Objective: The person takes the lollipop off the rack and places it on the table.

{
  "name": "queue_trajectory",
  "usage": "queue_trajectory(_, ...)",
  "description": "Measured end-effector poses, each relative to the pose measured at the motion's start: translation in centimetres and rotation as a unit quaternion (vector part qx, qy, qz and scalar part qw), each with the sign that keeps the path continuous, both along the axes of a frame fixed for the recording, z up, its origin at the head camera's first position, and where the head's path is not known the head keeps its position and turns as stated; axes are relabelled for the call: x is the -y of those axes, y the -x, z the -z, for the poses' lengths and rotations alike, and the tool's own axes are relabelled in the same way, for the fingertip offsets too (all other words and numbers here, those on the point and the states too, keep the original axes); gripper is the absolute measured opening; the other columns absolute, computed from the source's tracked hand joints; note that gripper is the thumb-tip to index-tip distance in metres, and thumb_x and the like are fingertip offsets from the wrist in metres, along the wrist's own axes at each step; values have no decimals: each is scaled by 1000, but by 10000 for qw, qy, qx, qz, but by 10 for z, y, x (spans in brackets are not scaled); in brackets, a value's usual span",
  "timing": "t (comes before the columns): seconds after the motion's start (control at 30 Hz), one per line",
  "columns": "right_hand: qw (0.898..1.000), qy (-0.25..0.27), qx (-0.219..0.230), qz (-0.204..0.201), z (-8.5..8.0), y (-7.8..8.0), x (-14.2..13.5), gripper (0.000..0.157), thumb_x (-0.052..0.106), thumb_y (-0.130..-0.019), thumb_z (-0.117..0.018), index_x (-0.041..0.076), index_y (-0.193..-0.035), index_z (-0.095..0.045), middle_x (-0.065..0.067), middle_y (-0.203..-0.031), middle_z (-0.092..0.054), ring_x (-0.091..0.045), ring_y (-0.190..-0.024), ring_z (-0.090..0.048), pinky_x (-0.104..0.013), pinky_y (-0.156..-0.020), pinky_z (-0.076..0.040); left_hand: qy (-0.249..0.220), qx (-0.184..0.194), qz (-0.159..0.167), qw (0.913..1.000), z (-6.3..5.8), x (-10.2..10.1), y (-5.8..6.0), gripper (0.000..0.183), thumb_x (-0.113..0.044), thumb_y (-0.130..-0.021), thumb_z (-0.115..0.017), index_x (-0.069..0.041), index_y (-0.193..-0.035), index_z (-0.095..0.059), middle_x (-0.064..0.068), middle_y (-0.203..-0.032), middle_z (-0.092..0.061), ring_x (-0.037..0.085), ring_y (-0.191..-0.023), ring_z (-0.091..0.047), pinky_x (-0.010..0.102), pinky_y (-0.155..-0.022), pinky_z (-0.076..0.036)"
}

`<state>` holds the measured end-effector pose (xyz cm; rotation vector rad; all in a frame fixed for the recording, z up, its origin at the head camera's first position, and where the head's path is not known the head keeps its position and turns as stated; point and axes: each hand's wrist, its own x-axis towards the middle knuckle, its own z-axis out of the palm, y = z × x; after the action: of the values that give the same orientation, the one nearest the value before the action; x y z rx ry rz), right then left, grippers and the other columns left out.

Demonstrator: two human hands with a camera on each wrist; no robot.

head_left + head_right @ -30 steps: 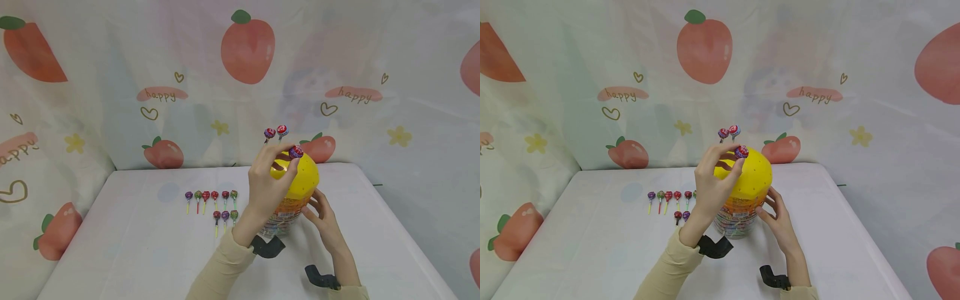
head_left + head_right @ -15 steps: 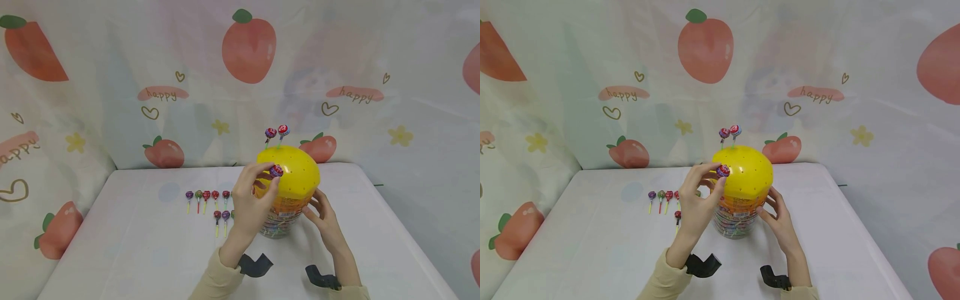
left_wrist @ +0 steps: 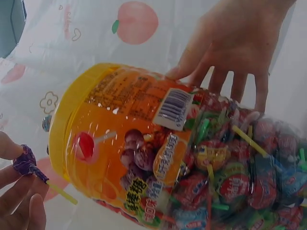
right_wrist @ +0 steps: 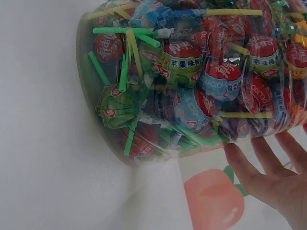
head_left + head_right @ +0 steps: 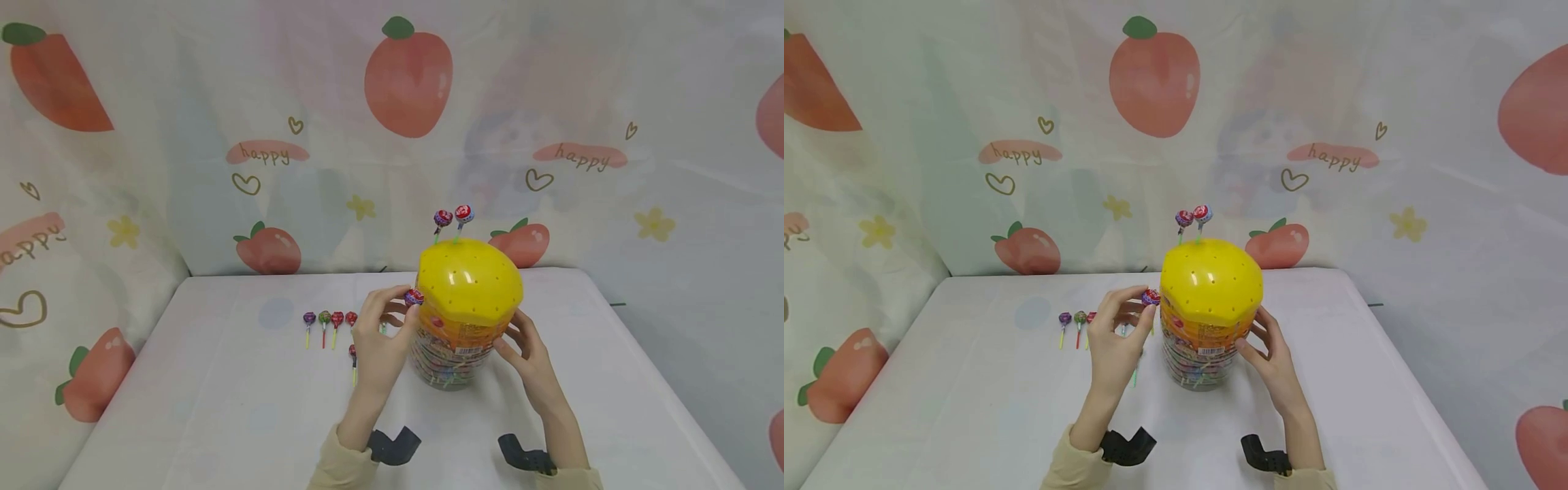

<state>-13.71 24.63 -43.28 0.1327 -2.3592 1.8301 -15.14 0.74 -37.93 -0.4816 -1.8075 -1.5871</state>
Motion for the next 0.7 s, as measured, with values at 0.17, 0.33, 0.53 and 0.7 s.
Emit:
queue_trajectory(0.17,10000,7,-13,11,0,0,1,65,13,-94,-55,15,-151,-23,-12,-152,-26,-18,-131,-30,-71,-105,-27,2,365,-133,9992,12,13,5,24,-13,-85,-72,-10,-109,-69,9,-97,-67,20,-78,-66,25,-64,-52)
queue_trajectory(0.33,10000,44,-20,3,0,-1,1,65,12,-94,-54,15,-151,-23,-11,-152,-25,-12,-128,-31,-72,-105,-27,-37,937,-176,9954,23,26,10,23,-15,-83,-75,-10,-106,-70,8,-98,-68,20,-73,-66,23,-65,-53)
queue_trajectory(0.53,10000,18,-6,18,0,0,1,65,13,-95,-54,15,-151,-23,-12,-152,-25,-11,-128,-31,-71,-105,-27,-8,1589,-261,9869,35,41,15,24,-14,-82,-75,-9,-106,-70,9,-98,-68,19,-76,-67,18,-66,-50)
queue_trajectory(0.7,10000,15,18,36,0,-1,1,65,13,-95,-55,15,-151,-22,-12,-153,-25,-14,-130,-30,-70,-106,-27,147,2074,-384,9774,43,52,19,22,-14,-83,-75,-11,-105,-70,7,-99,-68,19,-78,-67,18,-67,-50)
